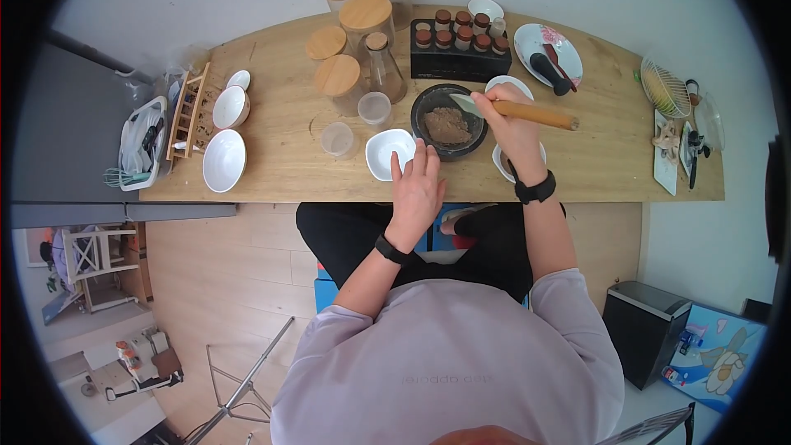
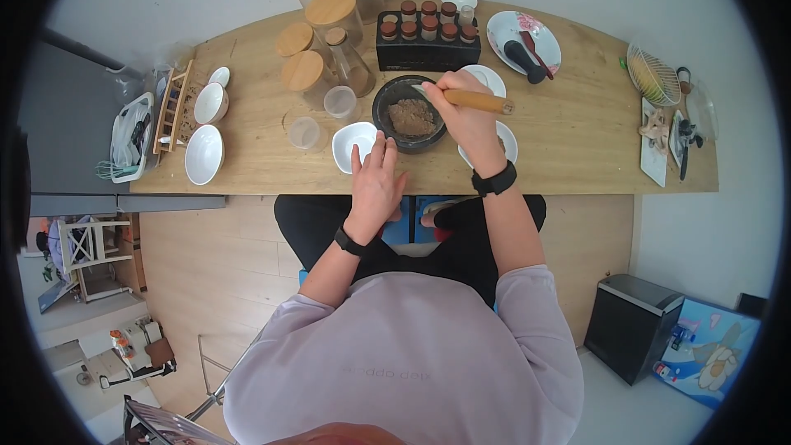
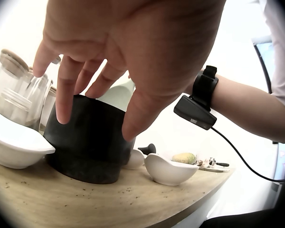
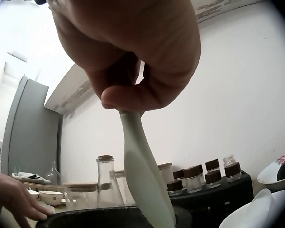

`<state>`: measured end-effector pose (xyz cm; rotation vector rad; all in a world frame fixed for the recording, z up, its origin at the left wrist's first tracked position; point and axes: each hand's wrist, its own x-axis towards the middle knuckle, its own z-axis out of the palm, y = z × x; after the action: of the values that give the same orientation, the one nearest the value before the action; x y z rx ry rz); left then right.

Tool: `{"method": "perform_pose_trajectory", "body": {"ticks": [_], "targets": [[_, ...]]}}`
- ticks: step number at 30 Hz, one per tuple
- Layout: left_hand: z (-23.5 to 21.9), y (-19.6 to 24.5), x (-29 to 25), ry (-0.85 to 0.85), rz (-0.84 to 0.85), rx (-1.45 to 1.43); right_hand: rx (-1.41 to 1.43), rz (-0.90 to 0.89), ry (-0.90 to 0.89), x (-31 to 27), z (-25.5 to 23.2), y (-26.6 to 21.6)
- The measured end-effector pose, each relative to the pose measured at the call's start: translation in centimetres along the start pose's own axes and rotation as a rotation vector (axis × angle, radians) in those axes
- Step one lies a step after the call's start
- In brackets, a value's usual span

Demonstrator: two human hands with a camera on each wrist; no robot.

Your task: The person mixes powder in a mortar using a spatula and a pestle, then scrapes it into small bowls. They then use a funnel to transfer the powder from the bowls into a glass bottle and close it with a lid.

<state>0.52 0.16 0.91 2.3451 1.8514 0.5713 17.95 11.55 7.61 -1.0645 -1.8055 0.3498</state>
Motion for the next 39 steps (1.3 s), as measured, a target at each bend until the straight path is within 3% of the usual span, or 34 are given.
{"method": "perform_pose_trajectory", "body": {"ticks": [4,7,8,11,14,17,18,21,24,27,28,31,34,37,39], "targets": [[-0.4,-0.1,0.1,-0.011,-0.011,-0.004,0.105,0.233,-0.147,-1.3,1.0,0.1],[-0.1,-0.3,-0.3,0.019,-0.001,-0.004,0.245,0.525,-0.1,0.3,-0.6,-3.6],[0.0,-0.2,-0.2,0.031,0.001,0.0,0.252,0.446,-0.068,0.5,-0.8,-3.4],[0.2,-0.2,-0.2,0.054,0.001,-0.001,-0.074,0.031,-0.101,0.7,-0.6,-1.6],[0.3,-0.4,-0.2,0.077,0.005,-0.007,-0.055,0.013,-0.265,0.6,0.1,-1.7],[0.4,-0.5,-0.3,0.076,-0.003,-0.022,0.17,0.432,-0.224,1.6,-0.4,-3.6],[0.4,-0.5,-0.3,0.073,-0.004,-0.031,0.208,0.473,-0.172,2.0,-0.5,-3.9],[0.4,-0.3,-0.3,0.087,-0.013,-0.026,-0.06,0.079,-0.158,2.3,-0.6,-1.5],[0.3,-0.4,-0.3,0.097,-0.011,-0.032,-0.101,-0.077,-0.233,1.9,0.4,-1.4],[0.2,-0.4,-0.3,0.082,-0.01,-0.037,0.099,0.418,-0.2,2.4,0.3,-3.1],[0.2,-0.4,-0.5,0.066,-0.016,-0.039,-0.004,0.273,-0.137,2.5,0.4,-1.6],[0.2,-0.3,-0.3,0.046,-0.025,-0.043,-0.111,0.181,-0.126,2.9,-0.2,-2.4],[0.1,-0.2,-0.2,0.049,-0.025,-0.037,-0.09,0.192,-0.234,2.1,0.8,-1.4],[0.1,-0.4,-0.4,0.047,-0.014,-0.032,0.097,0.439,-0.155,2.6,1.5,-2.3],[0.1,-0.4,-0.3,0.062,-0.007,-0.029,0.03,0.414,-0.103,2.9,0.6,-2.8]]}}
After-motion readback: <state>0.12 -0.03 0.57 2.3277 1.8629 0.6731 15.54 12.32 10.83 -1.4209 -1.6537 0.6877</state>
